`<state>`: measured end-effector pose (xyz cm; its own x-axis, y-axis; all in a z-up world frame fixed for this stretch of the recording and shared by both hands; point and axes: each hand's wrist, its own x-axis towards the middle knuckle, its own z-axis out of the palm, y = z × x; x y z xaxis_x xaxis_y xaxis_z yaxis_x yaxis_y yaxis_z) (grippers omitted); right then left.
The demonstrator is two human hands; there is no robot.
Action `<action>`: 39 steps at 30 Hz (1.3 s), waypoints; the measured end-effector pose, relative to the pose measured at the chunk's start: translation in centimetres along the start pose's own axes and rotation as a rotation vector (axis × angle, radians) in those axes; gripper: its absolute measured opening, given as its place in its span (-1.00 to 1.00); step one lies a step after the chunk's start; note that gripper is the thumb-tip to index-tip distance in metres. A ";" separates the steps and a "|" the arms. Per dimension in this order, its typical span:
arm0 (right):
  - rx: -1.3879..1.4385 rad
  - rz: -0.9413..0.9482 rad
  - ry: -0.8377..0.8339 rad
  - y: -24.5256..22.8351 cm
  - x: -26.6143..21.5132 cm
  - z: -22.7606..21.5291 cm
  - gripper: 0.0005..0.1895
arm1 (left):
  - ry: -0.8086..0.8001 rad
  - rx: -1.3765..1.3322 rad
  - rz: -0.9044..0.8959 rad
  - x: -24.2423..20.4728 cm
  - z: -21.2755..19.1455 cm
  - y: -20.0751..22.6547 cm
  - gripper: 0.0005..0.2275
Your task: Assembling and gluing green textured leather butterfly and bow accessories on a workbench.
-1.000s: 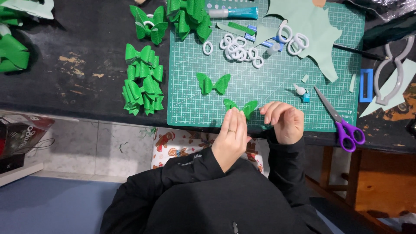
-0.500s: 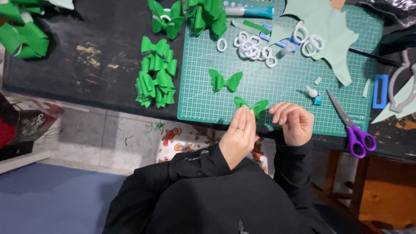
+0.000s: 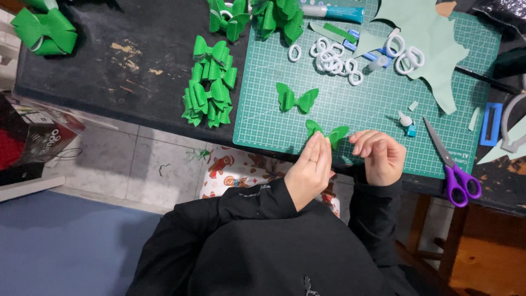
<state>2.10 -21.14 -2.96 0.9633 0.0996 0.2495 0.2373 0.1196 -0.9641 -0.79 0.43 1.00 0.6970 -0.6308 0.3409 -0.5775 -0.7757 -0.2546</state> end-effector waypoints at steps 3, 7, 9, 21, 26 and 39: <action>0.001 -0.002 0.015 0.5 -0.2 -0.3 -0.51 | 0.005 -0.025 -0.010 -0.1 0.0 0.0 -0.38; 0.011 -0.002 0.009 0.2 0.0 0.0 -0.51 | 0.011 -0.019 0.000 -0.1 0.1 -0.1 -0.39; 0.002 -0.013 0.013 0.3 -0.1 0.0 -0.51 | 0.018 -0.029 -0.026 -0.2 0.2 0.1 -0.39; -0.003 -0.019 0.020 0.5 -0.1 0.0 -0.51 | 0.029 -0.095 -0.078 -0.2 0.1 0.0 -0.36; -0.004 -0.017 0.021 0.4 0.0 0.1 -0.50 | 0.030 -0.060 -0.057 -0.1 -0.2 -0.4 -0.37; -0.031 -0.019 0.016 0.2 0.0 0.4 -0.51 | 0.060 -0.075 -0.049 -0.3 0.0 -0.4 -0.36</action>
<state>2.07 -20.75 -3.12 0.9603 0.0818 0.2665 0.2592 0.0902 -0.9616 -0.75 0.97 1.00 0.6996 -0.5883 0.4054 -0.5753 -0.8004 -0.1686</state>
